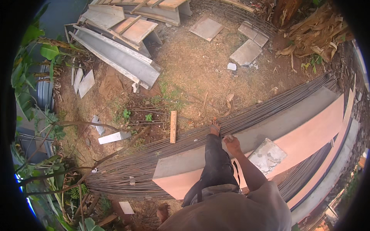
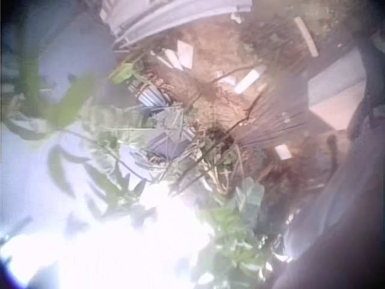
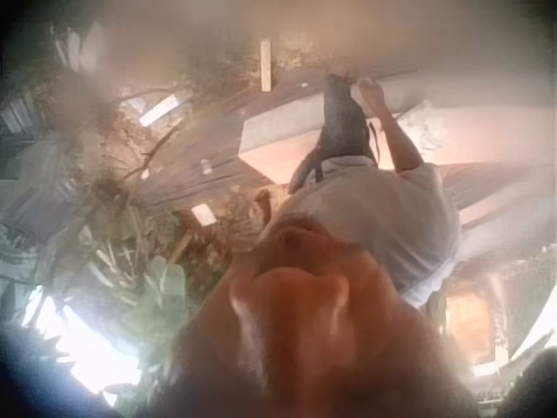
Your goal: The person walks across a construction site, picks up a hand saw, and cuts a wooden plank resting on rebar. The person then places the cut piece aside.
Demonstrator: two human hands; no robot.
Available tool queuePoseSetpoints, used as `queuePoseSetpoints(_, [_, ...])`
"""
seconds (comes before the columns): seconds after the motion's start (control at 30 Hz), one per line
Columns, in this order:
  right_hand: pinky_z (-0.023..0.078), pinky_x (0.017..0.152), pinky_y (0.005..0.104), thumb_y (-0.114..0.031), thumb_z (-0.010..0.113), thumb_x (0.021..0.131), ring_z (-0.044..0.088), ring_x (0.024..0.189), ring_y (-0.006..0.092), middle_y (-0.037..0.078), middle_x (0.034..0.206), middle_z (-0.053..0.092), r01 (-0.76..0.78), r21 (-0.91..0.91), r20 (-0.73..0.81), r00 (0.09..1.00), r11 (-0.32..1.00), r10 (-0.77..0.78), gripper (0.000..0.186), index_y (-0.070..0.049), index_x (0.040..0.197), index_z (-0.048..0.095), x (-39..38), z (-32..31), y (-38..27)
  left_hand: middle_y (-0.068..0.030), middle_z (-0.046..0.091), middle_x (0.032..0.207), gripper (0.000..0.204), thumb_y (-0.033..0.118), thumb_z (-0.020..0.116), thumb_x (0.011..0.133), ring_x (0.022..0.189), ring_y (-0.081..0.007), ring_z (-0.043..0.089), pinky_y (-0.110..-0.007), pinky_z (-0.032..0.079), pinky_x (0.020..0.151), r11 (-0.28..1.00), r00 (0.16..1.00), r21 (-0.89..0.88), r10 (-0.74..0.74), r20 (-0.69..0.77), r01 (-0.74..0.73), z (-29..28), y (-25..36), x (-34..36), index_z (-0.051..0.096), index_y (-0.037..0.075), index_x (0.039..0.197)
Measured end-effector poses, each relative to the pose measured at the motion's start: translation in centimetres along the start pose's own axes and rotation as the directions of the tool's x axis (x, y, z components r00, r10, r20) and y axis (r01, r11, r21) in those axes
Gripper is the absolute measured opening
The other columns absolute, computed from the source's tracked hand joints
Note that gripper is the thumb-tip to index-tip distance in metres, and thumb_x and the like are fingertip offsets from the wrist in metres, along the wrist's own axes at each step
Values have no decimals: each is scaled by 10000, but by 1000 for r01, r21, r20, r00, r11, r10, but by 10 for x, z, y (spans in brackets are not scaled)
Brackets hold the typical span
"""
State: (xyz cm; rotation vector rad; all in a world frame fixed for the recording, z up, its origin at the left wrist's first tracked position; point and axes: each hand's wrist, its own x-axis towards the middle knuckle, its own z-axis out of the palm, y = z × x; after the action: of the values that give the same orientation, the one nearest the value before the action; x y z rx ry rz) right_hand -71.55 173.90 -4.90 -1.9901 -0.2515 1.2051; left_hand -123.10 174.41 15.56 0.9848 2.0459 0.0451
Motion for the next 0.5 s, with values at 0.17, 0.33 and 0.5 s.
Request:
queuePoseSetpoints(0.17, [517,837,448,-364,604,813,661,925,374,196,935,692,-249,-465,-5,960,849,279,356,-37,918,697,-57,-110,62,-132,691,779,246,188,610,884,674,-209,674,-317,511,592,977,985,153,136,103,-151,19,151,10,667,-45,938])
queuePoseSetpoints(0.33, [506,845,460,-312,574,772,650,926,392,228,935,686,-501,-440,-181,862,745,473,346,-11,877,708,-65,-188,-15,-128,698,797,187,158,610,846,689,-204,680,-327,531,638,933,915,181,242,322,-310,56,257,82,689,2,915])
queuePoseSetpoints(0.5, [507,497,303,-231,606,862,615,569,160,80,762,656,-328,13,-282,905,945,318,246,-19,981,645,52,-191,-107,-124,688,743,132,153,620,745,720,-289,677,-374,541,661,334,437,283,650,622,-899,90,366,194,708,54,740])
